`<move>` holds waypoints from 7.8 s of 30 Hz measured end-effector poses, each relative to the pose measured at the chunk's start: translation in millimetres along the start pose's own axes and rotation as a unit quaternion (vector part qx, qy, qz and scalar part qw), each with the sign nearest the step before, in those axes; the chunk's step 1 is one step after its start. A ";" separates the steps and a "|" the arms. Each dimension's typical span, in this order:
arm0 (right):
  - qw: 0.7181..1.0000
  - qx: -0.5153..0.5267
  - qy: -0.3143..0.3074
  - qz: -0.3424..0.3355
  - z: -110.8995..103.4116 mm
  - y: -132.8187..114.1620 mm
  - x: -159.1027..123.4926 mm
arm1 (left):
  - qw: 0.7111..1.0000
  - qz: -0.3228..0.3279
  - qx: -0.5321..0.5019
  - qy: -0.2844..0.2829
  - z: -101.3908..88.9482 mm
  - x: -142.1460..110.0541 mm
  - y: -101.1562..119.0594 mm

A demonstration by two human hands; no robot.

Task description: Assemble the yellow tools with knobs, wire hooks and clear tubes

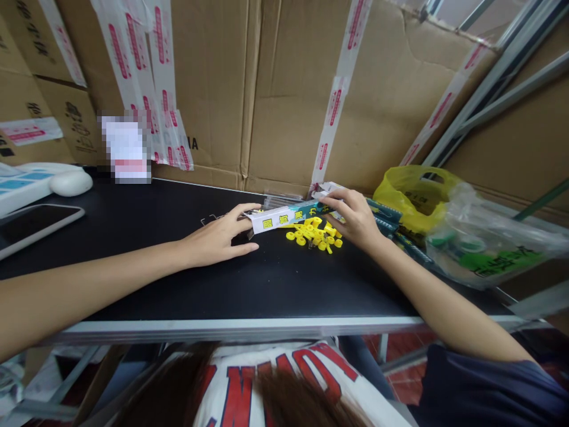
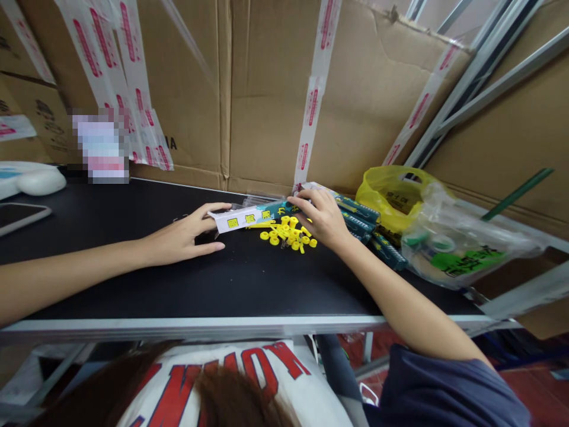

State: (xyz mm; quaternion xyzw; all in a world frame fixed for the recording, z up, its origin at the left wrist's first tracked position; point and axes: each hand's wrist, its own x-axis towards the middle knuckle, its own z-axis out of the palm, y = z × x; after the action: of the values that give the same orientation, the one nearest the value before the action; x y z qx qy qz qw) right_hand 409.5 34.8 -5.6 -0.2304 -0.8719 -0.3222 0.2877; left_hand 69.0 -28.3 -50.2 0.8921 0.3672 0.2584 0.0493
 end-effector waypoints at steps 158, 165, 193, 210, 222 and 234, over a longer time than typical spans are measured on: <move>0.918 -0.189 -0.267 0.225 -28.0 93.6 -43.6 | 0.828 -0.218 -0.501 0.123 2.3 9.5 4.1; 0.950 -0.061 -0.179 0.248 -35.4 63.4 -17.1 | 0.839 -0.208 -0.491 0.111 1.9 9.9 6.0; 0.677 0.596 -0.251 0.352 -7.5 -117.3 34.6 | 0.940 0.240 0.222 0.100 0.7 -3.7 20.2; 0.800 0.458 -0.209 0.326 -3.9 -112.0 26.4 | 0.970 0.106 0.211 0.051 5.8 -2.1 16.6; 0.827 0.451 -0.189 0.277 8.0 -113.8 17.9 | 0.971 0.087 0.224 0.008 2.9 -3.1 12.9; 0.823 0.476 -0.172 0.259 9.7 -108.5 19.2 | 0.975 0.057 0.216 0.012 2.3 -4.6 11.4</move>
State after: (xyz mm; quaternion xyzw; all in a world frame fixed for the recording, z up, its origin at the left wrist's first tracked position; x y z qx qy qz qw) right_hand 328.3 -28.8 -45.8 -0.3342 -0.8604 0.2637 0.2801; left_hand 74.6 -39.5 -50.9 0.8981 0.3634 0.1861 -0.1636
